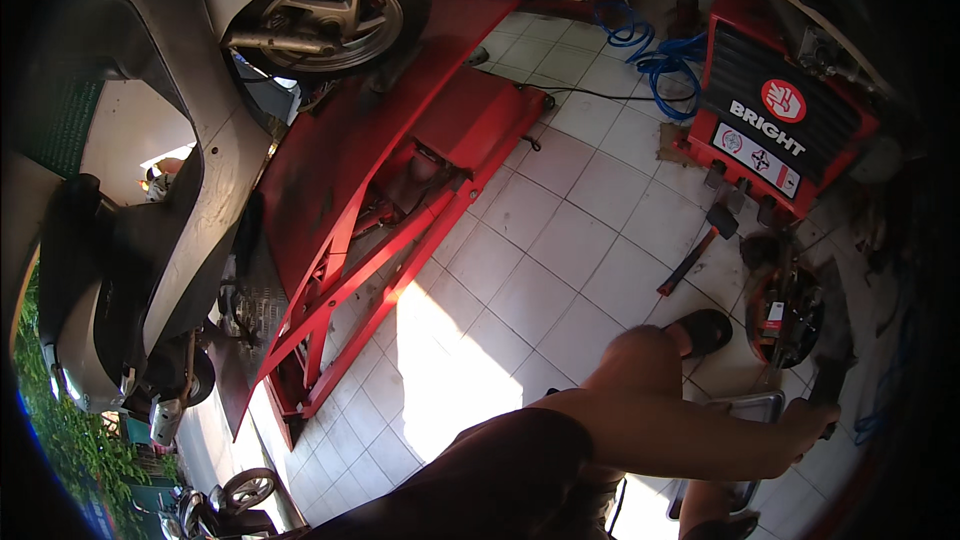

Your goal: The person sits in a workshop and uses a screwdriver to work on a cylindrical metal part held in their left hand. They repeatedly insert the tool into the part, twist it, and adjust their grip while occasionally looking around the room.

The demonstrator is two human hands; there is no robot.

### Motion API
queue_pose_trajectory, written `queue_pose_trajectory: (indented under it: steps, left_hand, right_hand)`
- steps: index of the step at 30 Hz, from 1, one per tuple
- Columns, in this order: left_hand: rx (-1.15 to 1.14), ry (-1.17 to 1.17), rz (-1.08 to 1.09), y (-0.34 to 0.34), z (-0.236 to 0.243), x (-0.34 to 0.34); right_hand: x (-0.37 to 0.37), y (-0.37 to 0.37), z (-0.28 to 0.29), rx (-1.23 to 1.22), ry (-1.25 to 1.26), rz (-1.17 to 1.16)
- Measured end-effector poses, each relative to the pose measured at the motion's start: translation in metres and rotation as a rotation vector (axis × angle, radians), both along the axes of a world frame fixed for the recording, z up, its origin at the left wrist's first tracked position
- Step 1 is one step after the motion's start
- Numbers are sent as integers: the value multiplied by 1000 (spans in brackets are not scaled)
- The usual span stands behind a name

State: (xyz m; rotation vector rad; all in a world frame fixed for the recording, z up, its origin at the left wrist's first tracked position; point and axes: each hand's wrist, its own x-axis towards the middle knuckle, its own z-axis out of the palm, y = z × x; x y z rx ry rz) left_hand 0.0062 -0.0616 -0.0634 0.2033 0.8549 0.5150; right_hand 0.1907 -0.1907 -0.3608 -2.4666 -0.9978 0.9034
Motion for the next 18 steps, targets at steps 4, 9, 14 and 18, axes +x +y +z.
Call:
queue_pose_trajectory:
  steps: [4,9,14,18]
  left_hand:
    - [-39,30,-17,-6,8,-4]
    - [-36,18,-64,-12,12,-2]
    - [-22,-34,-63,-12,-11,32]
    - [-29,-55,-10,-13,-14,37]
  right_hand:
    - [0,8,12,28,30,-18]
    - [-4,14,32,82,88,-64]
    - [-9,24,56,140,197,-114]
    - [-12,30,79,188,291,-167]
